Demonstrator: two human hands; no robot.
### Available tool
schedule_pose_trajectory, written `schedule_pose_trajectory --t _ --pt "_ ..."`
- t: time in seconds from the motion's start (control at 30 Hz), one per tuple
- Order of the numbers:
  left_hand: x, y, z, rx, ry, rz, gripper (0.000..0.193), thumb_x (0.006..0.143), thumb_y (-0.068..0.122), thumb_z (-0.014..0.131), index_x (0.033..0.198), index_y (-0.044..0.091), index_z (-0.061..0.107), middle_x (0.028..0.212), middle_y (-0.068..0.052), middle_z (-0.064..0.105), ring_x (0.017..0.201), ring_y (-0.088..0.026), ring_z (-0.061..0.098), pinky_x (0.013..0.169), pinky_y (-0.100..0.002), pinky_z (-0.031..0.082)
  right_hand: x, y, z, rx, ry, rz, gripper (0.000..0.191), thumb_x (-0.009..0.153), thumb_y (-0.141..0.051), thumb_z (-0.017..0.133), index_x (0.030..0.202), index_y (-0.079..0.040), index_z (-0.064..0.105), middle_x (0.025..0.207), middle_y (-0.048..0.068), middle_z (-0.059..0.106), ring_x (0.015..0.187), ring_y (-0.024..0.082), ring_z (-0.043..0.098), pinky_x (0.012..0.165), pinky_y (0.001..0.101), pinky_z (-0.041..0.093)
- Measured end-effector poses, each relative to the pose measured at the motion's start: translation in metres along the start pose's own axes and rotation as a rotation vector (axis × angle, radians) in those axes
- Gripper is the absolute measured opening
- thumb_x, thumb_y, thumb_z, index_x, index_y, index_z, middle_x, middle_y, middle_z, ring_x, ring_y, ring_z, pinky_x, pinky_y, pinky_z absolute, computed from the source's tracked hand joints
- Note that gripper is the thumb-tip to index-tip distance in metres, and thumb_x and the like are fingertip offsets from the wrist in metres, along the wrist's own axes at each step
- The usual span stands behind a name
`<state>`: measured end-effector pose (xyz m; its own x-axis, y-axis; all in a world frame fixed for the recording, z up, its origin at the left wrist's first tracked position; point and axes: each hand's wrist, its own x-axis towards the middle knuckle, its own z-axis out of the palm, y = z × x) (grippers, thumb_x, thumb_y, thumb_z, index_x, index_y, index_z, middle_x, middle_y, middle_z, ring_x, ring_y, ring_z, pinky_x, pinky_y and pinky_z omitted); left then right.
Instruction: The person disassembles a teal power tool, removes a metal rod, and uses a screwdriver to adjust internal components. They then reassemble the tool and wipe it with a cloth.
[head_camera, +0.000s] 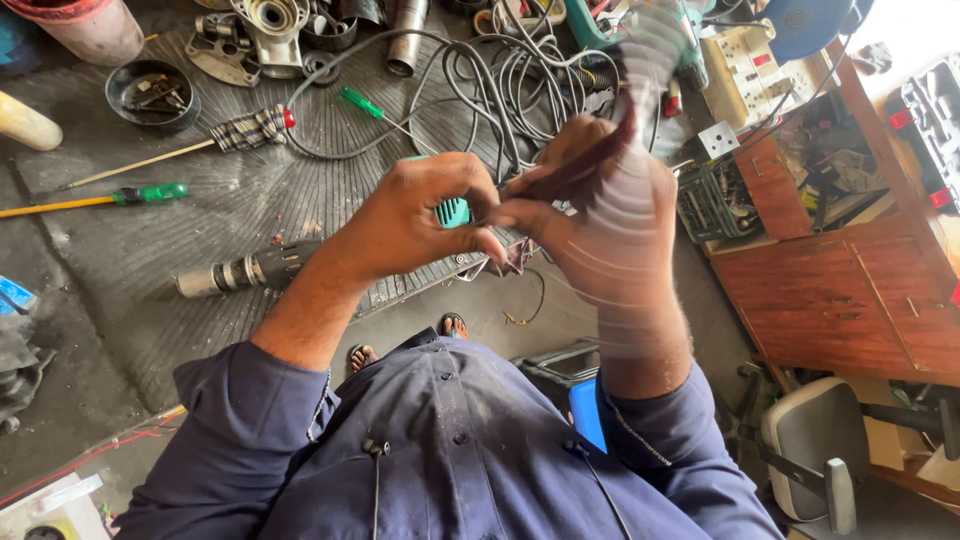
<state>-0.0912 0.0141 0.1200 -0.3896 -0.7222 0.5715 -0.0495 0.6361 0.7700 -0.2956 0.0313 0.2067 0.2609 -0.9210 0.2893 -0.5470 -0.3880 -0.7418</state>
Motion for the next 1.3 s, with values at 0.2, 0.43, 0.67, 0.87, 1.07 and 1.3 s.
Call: schedule_pose_trajectory --t 0.2,0.43,0.67,0.87,1.07,1.3 --pt "-0.004 -0.006 -0.001 -0.068 -0.065 -0.029 0.019 0.093 0.02 0.081 0.106 0.007 0.076 0.09 -0.006 0.075 0.084 -0.017 0.074 0.075 -0.031 0.058 0.005 -0.011 0.004 0.499 -0.025 -0.06 0.043 0.068 0.001 0.089 0.1 0.001 0.06 0.1 0.004 0.061 0.093 0.014 0.071 0.081 0.0273 0.065" --pt "-0.006 -0.009 -0.001 -0.114 -0.092 -0.009 0.019 0.101 0.015 0.071 0.117 0.004 0.072 0.103 -0.006 0.081 0.104 -0.021 0.078 0.103 -0.037 0.057 0.003 0.003 -0.012 0.365 -0.174 -0.199 0.017 0.101 0.006 0.074 0.117 0.006 0.068 0.108 0.01 0.075 0.098 0.015 0.072 0.09 0.0264 0.06" --pt "0.0 -0.006 -0.003 0.008 -0.051 -0.052 0.047 0.076 0.041 0.086 0.104 0.006 0.072 0.099 -0.006 0.076 0.097 -0.018 0.075 0.088 -0.032 0.06 0.002 0.007 -0.005 0.307 -0.087 -0.197 0.02 0.092 -0.002 0.086 0.102 0.002 0.07 0.094 0.008 0.072 0.087 0.013 0.07 0.077 0.0246 0.056" --pt "0.003 -0.005 0.0 0.029 0.064 0.173 0.031 0.087 0.03 0.085 0.096 0.006 0.067 0.121 -0.014 0.07 0.114 -0.027 0.07 0.097 -0.039 0.057 0.005 0.0 0.005 0.325 0.022 -0.149 0.045 0.076 -0.002 0.098 0.098 0.002 0.059 0.086 0.005 0.057 0.08 0.013 0.058 0.069 0.0254 0.047" --pt "-0.003 -0.007 0.0 -0.024 0.031 0.006 0.025 0.09 0.022 0.085 0.099 0.003 0.071 0.089 -0.005 0.068 0.083 -0.018 0.067 0.075 -0.032 0.055 0.004 0.001 -0.004 0.623 -0.184 -0.137 0.035 0.092 -0.003 0.081 0.123 0.002 0.063 0.112 0.005 0.07 0.106 0.016 0.071 0.097 0.0293 0.06" --pt "-0.003 -0.006 -0.001 -0.09 -0.058 -0.005 0.01 0.096 0.012 0.073 0.103 0.004 0.074 0.092 -0.005 0.072 0.088 -0.017 0.074 0.079 -0.029 0.06 0.0 0.01 -0.016 0.414 -0.246 -0.244 0.02 0.105 0.006 0.069 0.125 0.007 0.066 0.111 0.012 0.074 0.106 0.02 0.074 0.097 0.0313 0.06"
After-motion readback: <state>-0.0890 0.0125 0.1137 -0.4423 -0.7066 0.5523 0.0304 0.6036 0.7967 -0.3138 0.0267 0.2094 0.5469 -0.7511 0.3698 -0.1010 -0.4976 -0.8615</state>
